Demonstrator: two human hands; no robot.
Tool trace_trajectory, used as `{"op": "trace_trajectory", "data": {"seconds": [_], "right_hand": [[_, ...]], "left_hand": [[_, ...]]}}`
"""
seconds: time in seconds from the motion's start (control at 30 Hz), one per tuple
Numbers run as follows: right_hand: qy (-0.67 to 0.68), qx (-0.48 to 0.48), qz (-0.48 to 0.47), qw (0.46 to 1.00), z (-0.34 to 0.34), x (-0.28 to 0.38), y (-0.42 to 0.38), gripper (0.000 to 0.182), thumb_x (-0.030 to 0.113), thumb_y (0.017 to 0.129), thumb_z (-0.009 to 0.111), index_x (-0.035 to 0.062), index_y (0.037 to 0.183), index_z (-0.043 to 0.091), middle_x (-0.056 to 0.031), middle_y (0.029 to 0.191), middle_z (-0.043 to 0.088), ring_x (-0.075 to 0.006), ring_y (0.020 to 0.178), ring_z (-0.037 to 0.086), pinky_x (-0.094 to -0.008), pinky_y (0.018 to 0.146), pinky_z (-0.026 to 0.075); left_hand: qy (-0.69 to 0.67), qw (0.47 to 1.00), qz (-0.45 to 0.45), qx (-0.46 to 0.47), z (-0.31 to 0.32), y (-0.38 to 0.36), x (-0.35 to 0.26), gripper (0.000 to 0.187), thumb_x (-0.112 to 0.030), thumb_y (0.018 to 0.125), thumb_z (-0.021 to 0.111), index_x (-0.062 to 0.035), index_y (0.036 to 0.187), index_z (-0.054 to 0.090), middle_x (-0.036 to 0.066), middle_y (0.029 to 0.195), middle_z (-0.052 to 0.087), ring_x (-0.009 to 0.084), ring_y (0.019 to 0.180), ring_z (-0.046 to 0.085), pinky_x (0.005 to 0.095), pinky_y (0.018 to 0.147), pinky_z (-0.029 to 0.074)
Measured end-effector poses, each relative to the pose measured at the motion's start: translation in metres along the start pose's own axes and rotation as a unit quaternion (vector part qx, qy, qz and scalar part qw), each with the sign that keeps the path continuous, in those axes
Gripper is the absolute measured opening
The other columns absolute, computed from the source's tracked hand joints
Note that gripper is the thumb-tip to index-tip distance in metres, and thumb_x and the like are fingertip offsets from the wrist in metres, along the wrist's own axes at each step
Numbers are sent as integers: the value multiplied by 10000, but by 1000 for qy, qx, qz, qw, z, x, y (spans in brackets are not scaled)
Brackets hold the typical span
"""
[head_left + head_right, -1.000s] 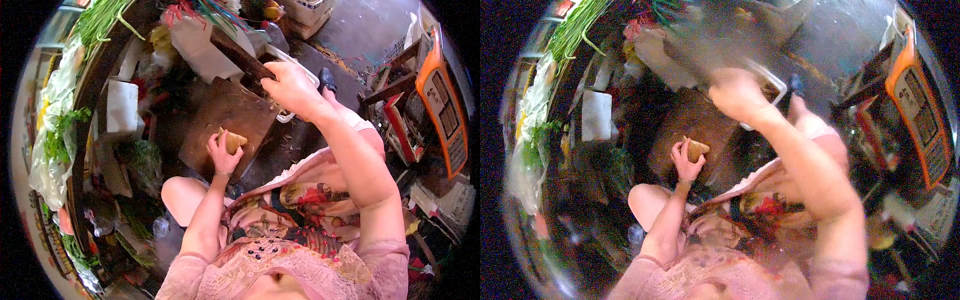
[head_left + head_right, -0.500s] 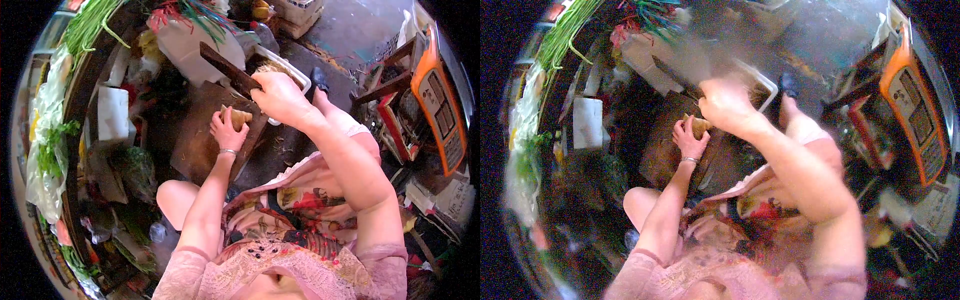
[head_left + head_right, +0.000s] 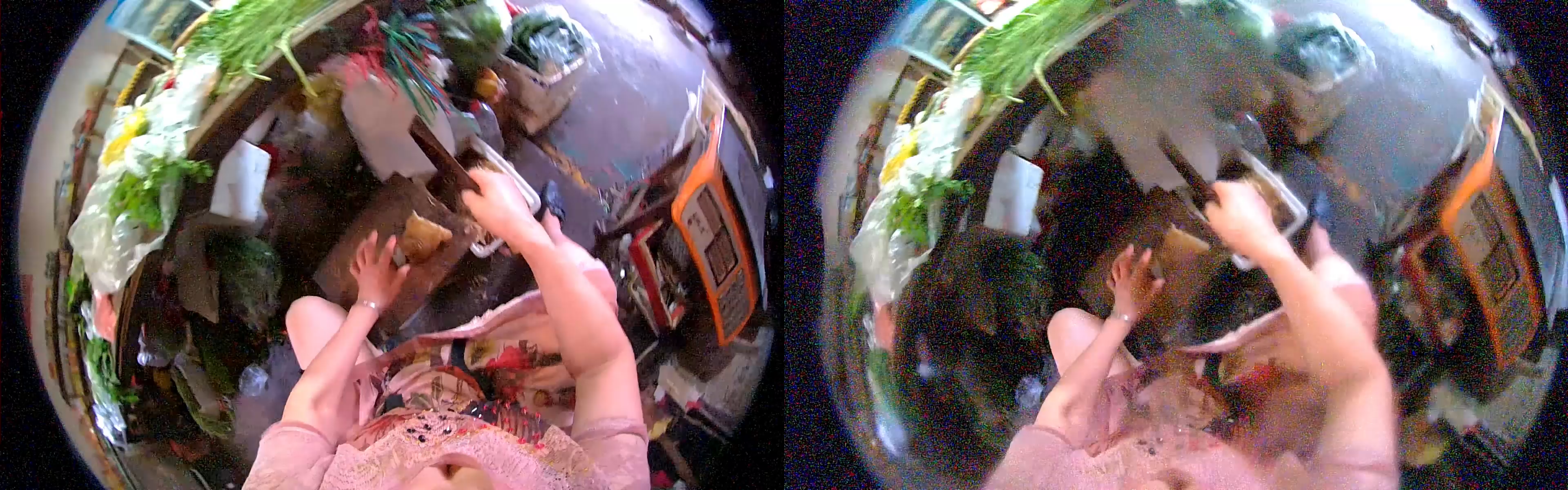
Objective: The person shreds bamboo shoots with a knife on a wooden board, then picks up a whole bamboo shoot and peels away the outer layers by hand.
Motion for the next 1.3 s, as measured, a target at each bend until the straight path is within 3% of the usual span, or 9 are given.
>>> {"op": "trace_trajectory", "data": {"seconds": [0.27,0.37,0.43,0.67,0.9,1.03,1.07,1.23,1.3], "right_hand": [[48,-16,19,999,5,-5,0,276,175,743,547,-4,945,606,-221,886,610,-367,900,575,-429,820,439],[90,35,75,993,16,-16,1,268,161,768,539,-14,966,586,-188,811,621,-302,746,611,-401,695,481],[270,30,136,953,27,-30,3,78,102,815,501,26,832,510,-27,590,492,-113,447,470,-279,394,385],[515,-11,274,812,64,-67,8,69,89,811,505,37,856,498,-64,627,509,-177,480,494,-341,436,445],[604,-20,428,672,111,-111,23,111,185,865,478,82,846,514,-19,701,555,-175,565,564,-315,513,500],[573,35,413,707,118,-97,18,177,226,864,476,57,893,520,-72,823,573,-232,705,577,-351,564,507],[596,31,462,655,126,-111,22,187,229,857,478,57,912,527,-98,872,567,-235,730,566,-337,563,503],[585,40,529,614,146,-114,6,163,217,843,518,55,837,532,-58,728,566,-205,632,565,-306,577,534],[513,45,536,669,142,-109,-1,140,206,831,566,72,814,530,-47,689,574,-198,613,582,-302,542,542]], "left_hand": [[-121,993,17,10,-41,-80,-2,473,-244,749,631,-157,1197,505,115,1262,415,319,1195,345,475,953,307],[-166,984,68,5,-39,-107,-23,467,-194,717,651,-138,1163,522,110,1211,459,308,1132,411,448,910,349],[-193,978,65,47,-37,-118,-33,496,-147,686,649,-122,1167,531,114,1232,464,314,1160,402,436,945,336],[-226,970,92,-12,-22,-121,-35,362,-168,728,625,-82,1073,564,91,1074,545,282,1037,474,399,870,380],[-245,968,53,16,-8,-117,-20,360,-203,778,596,-83,1114,553,119,1083,549,304,1041,477,421,906,363],[-262,965,28,19,-2,-116,-16,366,-200,758,603,-82,1102,562,112,1076,558,292,1047,482,418,909,365],[-258,965,32,13,-3,-117,-16,373,-202,752,603,-81,1103,563,106,1087,556,289,1042,484,414,904,373],[-256,966,26,-16,0,-118,-17,380,-201,753,588,-75,1109,544,106,1024,545,294,996,486,423,857,392],[-256,966,20,-25,-2,-118,-16,382,-202,754,588,-73,1110,539,107,1008,542,296,987,485,424,851,394]]}}
Point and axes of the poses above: each hand's wrist, its own y-axis towards the middle knuckle, its own z-axis out of the palm, x = y × z, the point moved 2 cm from there along y, towards the middle knuckle
